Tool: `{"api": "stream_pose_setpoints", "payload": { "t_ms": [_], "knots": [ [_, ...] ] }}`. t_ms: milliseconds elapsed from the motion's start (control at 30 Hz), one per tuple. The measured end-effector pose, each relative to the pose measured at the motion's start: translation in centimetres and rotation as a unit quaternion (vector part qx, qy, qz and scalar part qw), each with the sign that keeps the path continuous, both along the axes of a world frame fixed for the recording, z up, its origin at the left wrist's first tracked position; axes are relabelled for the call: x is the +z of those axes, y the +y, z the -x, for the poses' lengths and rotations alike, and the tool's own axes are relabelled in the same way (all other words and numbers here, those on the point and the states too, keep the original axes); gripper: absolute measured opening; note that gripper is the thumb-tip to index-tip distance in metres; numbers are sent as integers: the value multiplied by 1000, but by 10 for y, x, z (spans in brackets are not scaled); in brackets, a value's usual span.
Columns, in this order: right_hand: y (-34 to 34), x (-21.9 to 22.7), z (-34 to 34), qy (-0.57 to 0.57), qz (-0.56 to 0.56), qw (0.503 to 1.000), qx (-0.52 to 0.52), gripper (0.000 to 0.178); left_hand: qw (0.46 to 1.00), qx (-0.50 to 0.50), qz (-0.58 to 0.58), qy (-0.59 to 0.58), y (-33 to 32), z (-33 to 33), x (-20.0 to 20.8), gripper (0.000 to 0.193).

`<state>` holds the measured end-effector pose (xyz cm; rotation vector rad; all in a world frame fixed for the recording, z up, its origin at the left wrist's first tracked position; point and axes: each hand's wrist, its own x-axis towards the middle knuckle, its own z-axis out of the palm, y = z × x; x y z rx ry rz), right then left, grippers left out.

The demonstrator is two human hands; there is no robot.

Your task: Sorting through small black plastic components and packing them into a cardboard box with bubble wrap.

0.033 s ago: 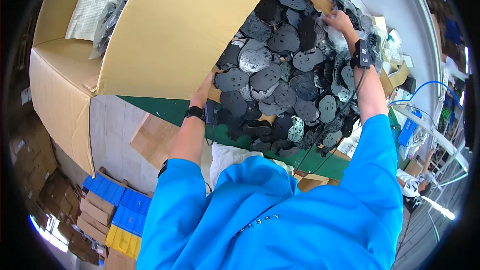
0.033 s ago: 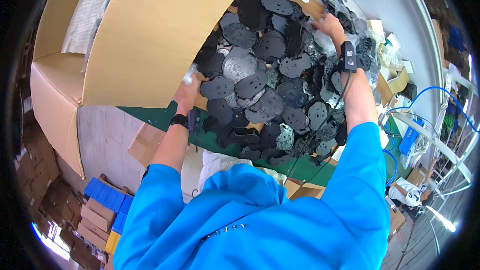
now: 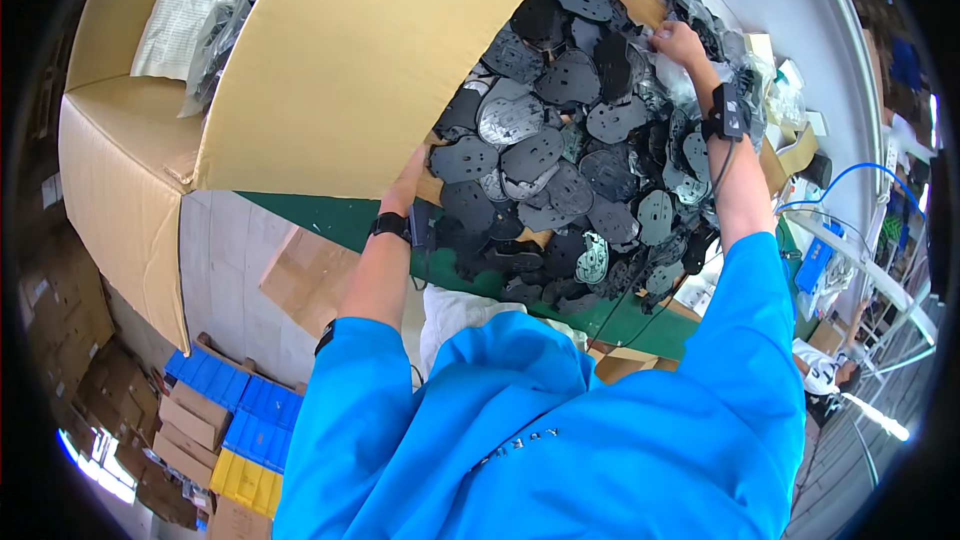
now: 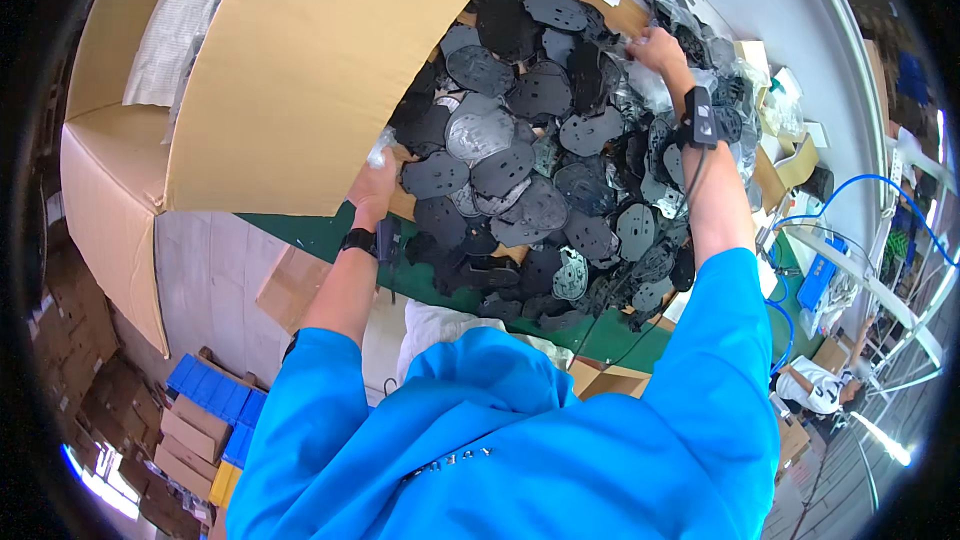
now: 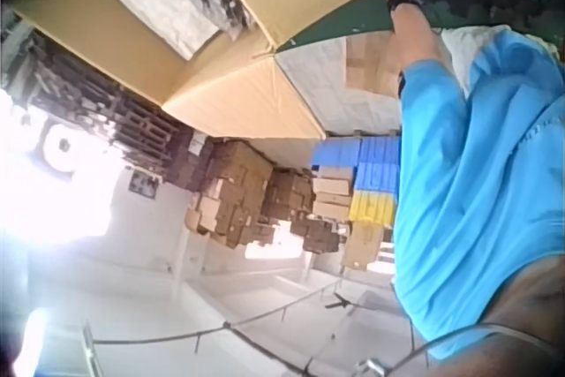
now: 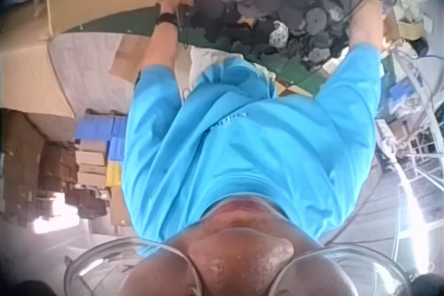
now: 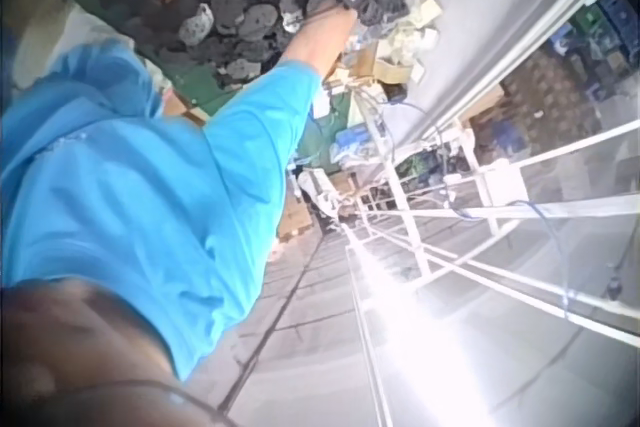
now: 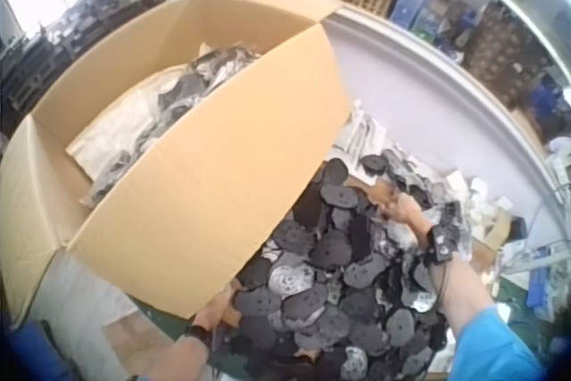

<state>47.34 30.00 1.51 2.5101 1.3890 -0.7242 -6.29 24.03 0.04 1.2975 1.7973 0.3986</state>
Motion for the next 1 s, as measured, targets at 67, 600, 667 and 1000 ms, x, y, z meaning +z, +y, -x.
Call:
{"api": "stream_pose_setpoints", "payload": {
  "t_ms": [67,600,667,1000],
  "knots": [
    [-16,-9,2,4,-107,994,35,42,1000,-17,-8,7,1,0,-2,58],
    [-211,62,94,-145,-360,922,18,30,952,-104,-157,241,9,8,-48,53],
    [-196,97,159,-77,-357,931,14,48,941,-96,-181,268,9,12,-53,53],
    [-156,77,179,-53,-290,950,102,10,933,-102,-199,282,10,10,-41,55]
  ]
}}
